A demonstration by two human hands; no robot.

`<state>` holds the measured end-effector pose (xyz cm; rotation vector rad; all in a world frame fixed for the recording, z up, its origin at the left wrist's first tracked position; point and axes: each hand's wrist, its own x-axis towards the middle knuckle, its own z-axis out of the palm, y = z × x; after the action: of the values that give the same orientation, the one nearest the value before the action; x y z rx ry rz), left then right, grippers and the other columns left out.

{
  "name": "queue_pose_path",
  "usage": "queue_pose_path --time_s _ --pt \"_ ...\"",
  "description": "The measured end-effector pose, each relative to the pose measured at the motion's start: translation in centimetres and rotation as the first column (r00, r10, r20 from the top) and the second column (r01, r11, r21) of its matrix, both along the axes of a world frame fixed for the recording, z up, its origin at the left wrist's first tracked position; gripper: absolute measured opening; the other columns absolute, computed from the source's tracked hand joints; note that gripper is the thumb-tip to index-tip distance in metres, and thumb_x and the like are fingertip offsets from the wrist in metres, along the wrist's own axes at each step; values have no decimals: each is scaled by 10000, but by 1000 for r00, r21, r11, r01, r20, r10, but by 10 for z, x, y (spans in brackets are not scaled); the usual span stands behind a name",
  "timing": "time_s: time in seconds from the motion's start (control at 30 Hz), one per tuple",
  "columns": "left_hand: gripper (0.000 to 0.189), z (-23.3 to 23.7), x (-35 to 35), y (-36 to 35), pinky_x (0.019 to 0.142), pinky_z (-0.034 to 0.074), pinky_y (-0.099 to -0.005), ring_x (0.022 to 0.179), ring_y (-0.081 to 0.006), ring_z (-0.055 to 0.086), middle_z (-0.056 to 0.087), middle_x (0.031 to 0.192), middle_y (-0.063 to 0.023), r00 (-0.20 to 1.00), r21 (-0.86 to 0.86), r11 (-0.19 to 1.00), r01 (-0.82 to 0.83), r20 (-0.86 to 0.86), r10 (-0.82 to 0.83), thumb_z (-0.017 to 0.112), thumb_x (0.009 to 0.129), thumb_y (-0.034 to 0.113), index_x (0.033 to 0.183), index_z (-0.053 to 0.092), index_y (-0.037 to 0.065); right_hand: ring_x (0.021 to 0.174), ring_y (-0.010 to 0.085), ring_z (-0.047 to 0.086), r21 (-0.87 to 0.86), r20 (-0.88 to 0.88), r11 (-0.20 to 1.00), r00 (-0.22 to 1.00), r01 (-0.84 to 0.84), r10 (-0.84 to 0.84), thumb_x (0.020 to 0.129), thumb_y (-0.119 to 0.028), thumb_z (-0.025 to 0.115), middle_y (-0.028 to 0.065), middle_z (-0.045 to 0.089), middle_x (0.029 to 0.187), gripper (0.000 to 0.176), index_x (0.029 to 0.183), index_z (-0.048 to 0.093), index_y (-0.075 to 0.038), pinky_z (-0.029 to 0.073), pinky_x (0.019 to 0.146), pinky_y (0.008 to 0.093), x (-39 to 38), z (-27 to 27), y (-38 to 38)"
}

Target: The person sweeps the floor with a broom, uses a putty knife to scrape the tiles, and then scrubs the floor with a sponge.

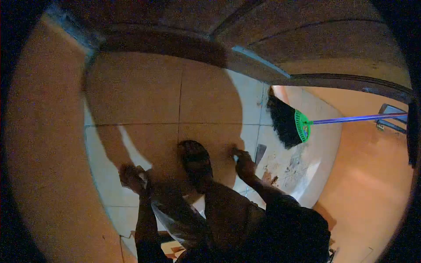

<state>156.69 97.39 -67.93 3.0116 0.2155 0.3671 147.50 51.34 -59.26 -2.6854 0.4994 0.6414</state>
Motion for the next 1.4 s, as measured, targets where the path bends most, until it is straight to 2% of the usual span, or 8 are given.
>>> queue_pose_path --time_s 0.13,0.4,0.43,0.53,1.0,1.1,1.27,1.4 --pt "553 -56 -25 23 950 451 -485 1185 -330 542 543 1328 -158 801 215 949 -229 -513 309 644 867 273 1359 482 80 1077 428 597 -401 229 916 969 4 96 917 -150 541 262 616 1154 371 1272 575 -47 516 862 508 78 -78 -41" --pt "421 -10 -10 -4 958 453 -450 1169 -298 544 576 1278 -175 966 -175 961 -214 -185 182 598 913 185 1297 518 34 984 342 634 -172 177 969 973 179 -149 986 -275 524 212 628 1211 368 1255 581 -30 503 913 436 95 -57 -40" --pt "421 -17 -12 2 957 453 -452 1166 -303 547 581 1270 -174 986 -130 981 -143 -100 131 613 904 192 1285 526 35 976 281 635 312 407 929 855 200 -321 1006 -323 497 166 639 1210 387 1249 590 -37 502 898 420 77 -180 -125" --pt "424 -17 -18 4 953 454 -459 1158 -318 555 596 1248 -171 992 -103 990 -95 -96 85 659 876 212 1248 550 41 907 334 638 -331 94 943 994 -13 47 966 -332 536 177 655 1144 450 1273 584 -8 538 820 467 128 -82 -59" --pt "238 1 -5 0 687 435 -398 787 -269 557 602 899 -112 982 -533 826 -184 -142 127 580 881 292 830 579 60 1149 284 601 -272 88 946 974 -176 207 974 -291 512 175 648 1243 389 1286 632 -92 478 986 408 288 -42 -42" --pt "184 41 15 -25 644 419 -423 776 -306 579 588 856 -106 997 23 997 -71 -32 72 585 839 241 770 571 72 1115 268 611 -328 136 928 963 -177 232 980 -283 503 173 650 1224 388 1278 627 -68 490 965 413 302 -66 -46" --pt "222 8 -11 -4 706 458 -486 875 -373 613 628 948 -140 987 -152 988 -31 -162 6 640 796 217 952 616 62 934 291 633 -322 54 929 976 -185 213 947 -240 528 207 635 1029 329 1152 623 0 527 839 436 323 -14 24" --pt "411 -3 1 -10 768 493 -486 927 -378 640 669 1023 -155 977 -80 996 50 209 -32 683 753 118 1154 602 69 840 352 646 -537 571 631 309 -560 760 811 -117 612 207 641 901 244 1033 647 -21 541 718 482 295 -68 9"
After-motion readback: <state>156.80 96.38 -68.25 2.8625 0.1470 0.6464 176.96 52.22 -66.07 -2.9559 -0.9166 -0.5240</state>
